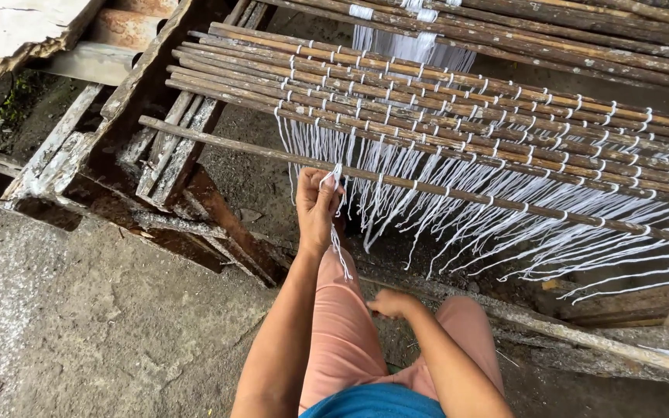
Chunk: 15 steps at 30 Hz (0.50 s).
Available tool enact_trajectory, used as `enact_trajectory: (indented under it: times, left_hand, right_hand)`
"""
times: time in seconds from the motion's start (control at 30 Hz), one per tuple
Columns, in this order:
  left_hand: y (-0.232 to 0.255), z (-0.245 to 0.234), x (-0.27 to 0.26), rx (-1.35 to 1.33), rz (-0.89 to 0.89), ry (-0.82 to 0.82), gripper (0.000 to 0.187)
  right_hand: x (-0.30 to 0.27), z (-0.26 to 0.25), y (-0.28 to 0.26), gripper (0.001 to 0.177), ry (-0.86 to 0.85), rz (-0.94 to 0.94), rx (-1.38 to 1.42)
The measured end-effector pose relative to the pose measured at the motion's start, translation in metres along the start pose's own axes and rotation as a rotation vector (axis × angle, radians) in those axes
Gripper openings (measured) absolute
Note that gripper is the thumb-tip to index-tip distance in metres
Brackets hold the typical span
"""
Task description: Tying white threads onto wooden rods of a loom structure
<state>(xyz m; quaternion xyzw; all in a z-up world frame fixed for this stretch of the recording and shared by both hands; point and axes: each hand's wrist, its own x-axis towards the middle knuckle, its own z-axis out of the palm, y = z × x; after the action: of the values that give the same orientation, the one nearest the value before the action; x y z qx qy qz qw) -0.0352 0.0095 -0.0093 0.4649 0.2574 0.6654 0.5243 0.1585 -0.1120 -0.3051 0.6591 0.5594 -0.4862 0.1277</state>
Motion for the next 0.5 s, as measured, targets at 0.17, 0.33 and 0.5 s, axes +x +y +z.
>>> enact_trajectory:
  times: [0.17,0.33,0.5]
  left_hand:
    - [-0.008,-0.014,0.003,-0.017,-0.007,0.014,0.012]
    - [0.016,-0.019,0.005,-0.081,-0.008,-0.083,0.036]
    - [0.026,-0.030,0.011,0.188,0.087,-0.147,0.042]
  right_hand:
    - [-0.106,-0.078,-0.136,0.030,0.349,-0.343,0.279]
    - [-0.160,-0.128,-0.219,0.025,0.839,-0.571,0.656]
    - [-0.166,-0.162,-0.263,0.013,1.083,-0.868,0.849]
